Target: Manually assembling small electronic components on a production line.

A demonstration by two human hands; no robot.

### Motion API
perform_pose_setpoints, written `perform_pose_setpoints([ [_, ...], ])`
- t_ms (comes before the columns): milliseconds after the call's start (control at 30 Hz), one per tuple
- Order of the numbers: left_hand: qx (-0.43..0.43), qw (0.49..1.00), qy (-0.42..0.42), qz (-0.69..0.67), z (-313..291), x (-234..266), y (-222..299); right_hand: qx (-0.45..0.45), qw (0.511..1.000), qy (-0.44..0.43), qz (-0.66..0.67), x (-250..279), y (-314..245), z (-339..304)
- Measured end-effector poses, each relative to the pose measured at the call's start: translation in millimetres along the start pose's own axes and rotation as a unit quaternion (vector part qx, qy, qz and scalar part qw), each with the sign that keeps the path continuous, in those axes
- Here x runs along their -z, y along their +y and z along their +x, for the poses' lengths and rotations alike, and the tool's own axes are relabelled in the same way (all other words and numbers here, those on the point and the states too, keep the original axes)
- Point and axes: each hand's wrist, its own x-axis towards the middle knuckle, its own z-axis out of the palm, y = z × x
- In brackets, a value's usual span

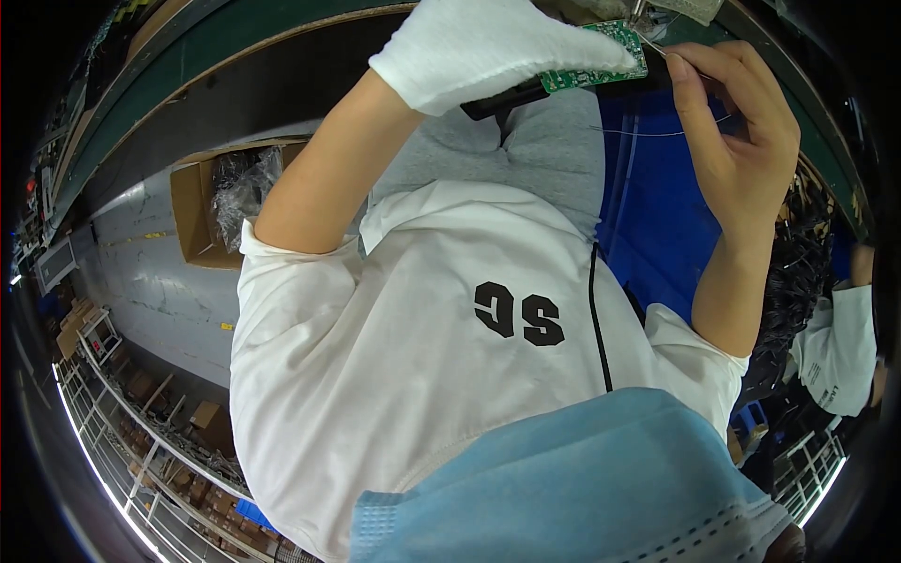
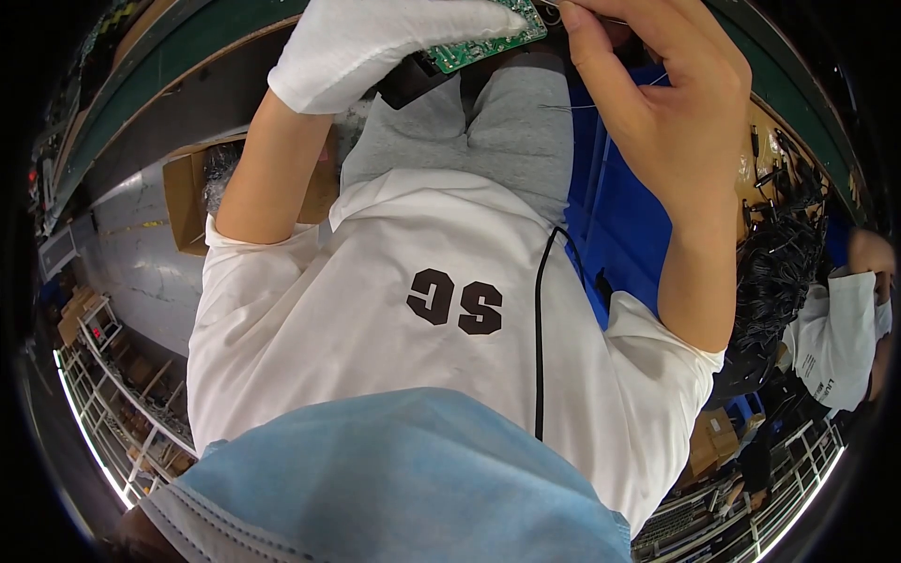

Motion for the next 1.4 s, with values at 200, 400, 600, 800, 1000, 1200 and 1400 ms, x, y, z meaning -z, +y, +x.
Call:
perform_pose_setpoints([
  [200, 0.051, 0.998, 0.032, 0.02, -2.2, -3.7, 11.4, -0.016, 1.0, 0.003, 0.0, -3.7, 1.7, 1.6],
  [400, 0.061, 0.998, 0.005, 0.002, -0.9, -2.6, 9.7, -0.032, 0.996, -0.009, 0.077, 0.2, 5.4, -2.6],
  [600, 0.033, 0.976, -0.025, 0.212, -5.1, 2.0, 8.2, -0.125, 0.873, -0.018, 0.47, 14.1, 30.6, -19.0],
  [800, -0.018, 0.97, -0.023, 0.241, -20.5, 15.7, 5.6, -0.188, 0.949, -0.146, 0.207, 11.9, 20.4, -41.8],
  [1000, -0.112, 0.941, 0.058, 0.314, -65.4, 37.1, 86.0, -0.266, 0.957, -0.109, 0.042, -10.5, 53.6, -69.1],
  [1200, -0.257, 0.874, 0.199, 0.362, -47.4, 57.6, 181.7, -0.472, 0.773, -0.256, 0.338, -19.0, 50.3, -68.9],
  [1400, -0.39, 0.737, 0.233, 0.501, 76.6, 96.5, 261.3, -0.338, 0.838, -0.342, 0.259, -21.1, 60.3, -71.4],
])
